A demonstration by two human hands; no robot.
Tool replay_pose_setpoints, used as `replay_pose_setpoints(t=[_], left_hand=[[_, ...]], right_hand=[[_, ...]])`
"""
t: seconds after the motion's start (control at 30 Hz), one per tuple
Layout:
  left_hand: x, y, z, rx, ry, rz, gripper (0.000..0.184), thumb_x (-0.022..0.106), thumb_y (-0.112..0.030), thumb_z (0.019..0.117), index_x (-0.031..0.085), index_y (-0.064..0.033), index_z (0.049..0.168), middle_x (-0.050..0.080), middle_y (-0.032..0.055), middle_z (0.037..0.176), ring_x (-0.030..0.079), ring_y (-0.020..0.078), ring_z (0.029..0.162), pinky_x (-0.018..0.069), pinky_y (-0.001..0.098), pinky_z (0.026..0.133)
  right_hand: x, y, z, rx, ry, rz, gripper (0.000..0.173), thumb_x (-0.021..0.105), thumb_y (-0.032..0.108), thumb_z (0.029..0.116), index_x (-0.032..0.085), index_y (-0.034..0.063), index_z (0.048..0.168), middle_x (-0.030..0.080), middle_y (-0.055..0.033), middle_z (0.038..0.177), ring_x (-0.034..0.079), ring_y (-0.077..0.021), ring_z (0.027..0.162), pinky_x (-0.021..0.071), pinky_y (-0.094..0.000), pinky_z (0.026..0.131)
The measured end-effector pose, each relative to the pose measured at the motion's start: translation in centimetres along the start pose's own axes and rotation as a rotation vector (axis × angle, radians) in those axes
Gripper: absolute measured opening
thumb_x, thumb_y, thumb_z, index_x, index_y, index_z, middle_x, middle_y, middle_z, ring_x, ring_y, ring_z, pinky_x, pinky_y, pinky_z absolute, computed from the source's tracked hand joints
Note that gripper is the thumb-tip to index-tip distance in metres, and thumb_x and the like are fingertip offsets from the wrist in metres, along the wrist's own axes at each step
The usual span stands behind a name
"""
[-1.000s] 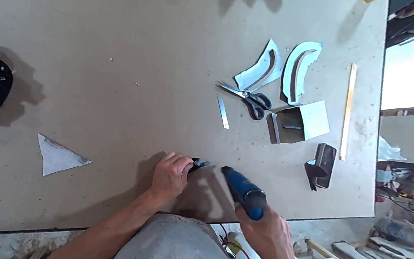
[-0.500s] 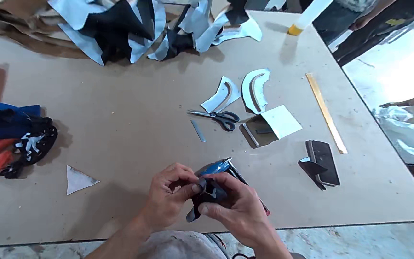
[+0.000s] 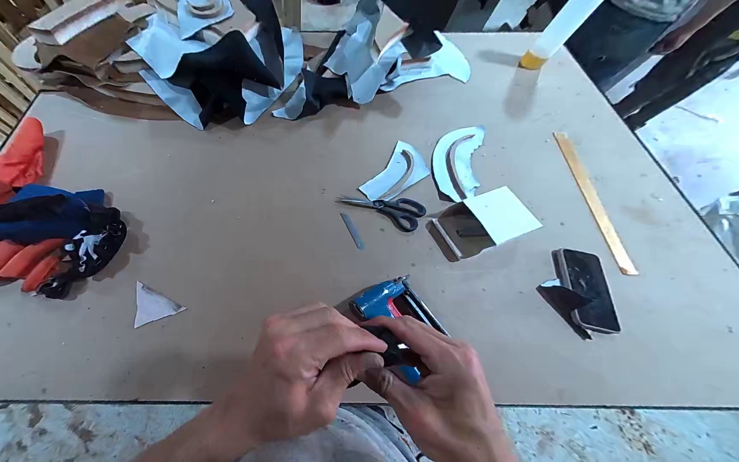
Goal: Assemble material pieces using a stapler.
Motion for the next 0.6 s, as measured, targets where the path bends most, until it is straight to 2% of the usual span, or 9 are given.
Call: replay_pose_setpoints(t=[0.1,0.17,0.23,0.27,0.33,0.4,0.5,0.57,0.6], left_hand=[[0.8,1.8,-1.2,-0.304,-0.155,-0.329,0.012,0.069,-0.015,0.0974,0.078,-0.0064,0.097,0.071,0.0018,0.086,0.069,0.0108,0.079,0.0612,0.0279,0.071],[1.0,3.4,-2.0,-0.411,-0.244,-0.288,0.01,0.072,-0.019,0.0945,0.08,-0.0131,0.094,0.068,-0.0009,0.092,0.065,0.0119,0.087,0.0576,0.028,0.074],[0.6,5.4,-2.5,-0.483,-0.258,-0.18,0.011,0.072,-0.024,0.093,0.081,-0.017,0.094,0.066,-0.0016,0.111,0.064,0.0111,0.105,0.0587,0.0286,0.084],[0.4,6.7,-2.9,-0.509,-0.256,-0.139,0.011,0.072,-0.023,0.093,0.08,-0.0153,0.095,0.068,-0.0003,0.117,0.065,0.0107,0.108,0.0596,0.0296,0.088],[0.2,10.2,-4.1,-0.572,-0.249,-0.068,0.012,0.071,-0.018,0.0947,0.08,-0.0107,0.097,0.072,0.0015,0.119,0.069,0.0092,0.106,0.0608,0.0297,0.089],[0.5,14.6,-6.0,-0.656,-0.223,-0.023,0.013,0.07,-0.016,0.0964,0.08,-0.0081,0.101,0.072,0.0039,0.123,0.069,0.0105,0.111,0.059,0.0326,0.096],[1.9,18.7,-8.8,-0.662,-0.189,0.116,0.013,0.073,-0.018,0.0945,0.081,-0.0106,0.1,0.073,0.0033,0.126,0.066,0.0129,0.119,0.0538,0.0378,0.104],[2.4,19.2,-9.7,-0.636,-0.199,0.226,0.011,0.074,-0.018,0.0931,0.082,-0.0123,0.097,0.077,0.0007,0.115,0.067,0.0143,0.112,0.0521,0.0403,0.101],[2.6,19.1,-10.0,-0.629,-0.195,0.269,0.011,0.073,-0.017,0.0928,0.082,-0.013,0.097,0.077,-0.0005,0.112,0.068,0.0141,0.11,0.0524,0.0399,0.1]], right_hand=[[1.1,-0.4,0.3,-0.009,-0.074,0.083,0.023,0.078,0.023,0.0896,0.074,0.0136,0.111,0.073,0.0022,0.097,0.074,-0.012,0.085,0.068,-0.0306,0.073],[2.5,-1.9,0.8,0.035,-0.099,0.171,0.027,0.08,0.019,0.0869,0.075,0.0149,0.113,0.074,0.0006,0.096,0.074,-0.0141,0.084,0.0677,-0.0323,0.073],[4.6,-4.3,1.5,0.126,-0.094,0.286,0.03,0.08,0.017,0.0846,0.075,0.0148,0.114,0.074,-0.0016,0.098,0.074,-0.0155,0.086,0.0667,-0.0335,0.073],[5.9,-5.9,1.8,0.198,-0.087,0.355,0.031,0.08,0.014,0.0838,0.075,0.0132,0.114,0.075,-0.0033,0.101,0.074,-0.0164,0.087,0.0661,-0.0341,0.074],[8.9,-9.5,2.2,0.345,-0.076,0.459,0.033,0.077,0.006,0.0836,0.075,0.0101,0.116,0.074,-0.006,0.106,0.072,-0.0183,0.092,0.0637,-0.035,0.078],[12.0,-13.6,2.2,0.483,-0.078,0.477,0.033,0.075,0.001,0.0853,0.075,0.0088,0.117,0.07,-0.0065,0.112,0.069,-0.0184,0.097,0.062,-0.0358,0.082],[13.2,-16.4,2.0,0.614,0.013,0.255,0.036,0.071,-0.002,0.0909,0.072,0.0091,0.125,0.074,-0.0064,0.115,0.072,-0.0163,0.099,0.0607,-0.0377,0.087],[10.7,-14.5,1.5,0.567,0.154,-0.119,0.046,0.07,0.006,0.0944,0.061,0.0133,0.139,0.073,-0.0045,0.121,0.073,-0.0175,0.102,0.0622,-0.0429,0.09],[8.5,-13.2,0.7,0.485,0.128,-0.329,0.047,0.07,0.011,0.0945,0.059,0.013,0.141,0.074,-0.0037,0.119,0.074,-0.0186,0.1,0.0638,-0.0454,0.085]])
Point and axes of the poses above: each hand's wrist, its own z-axis towards the middle knuckle, its own x-axis out of the palm, y = z × x, the point moved 6 cm from there along z, towards the middle knuckle
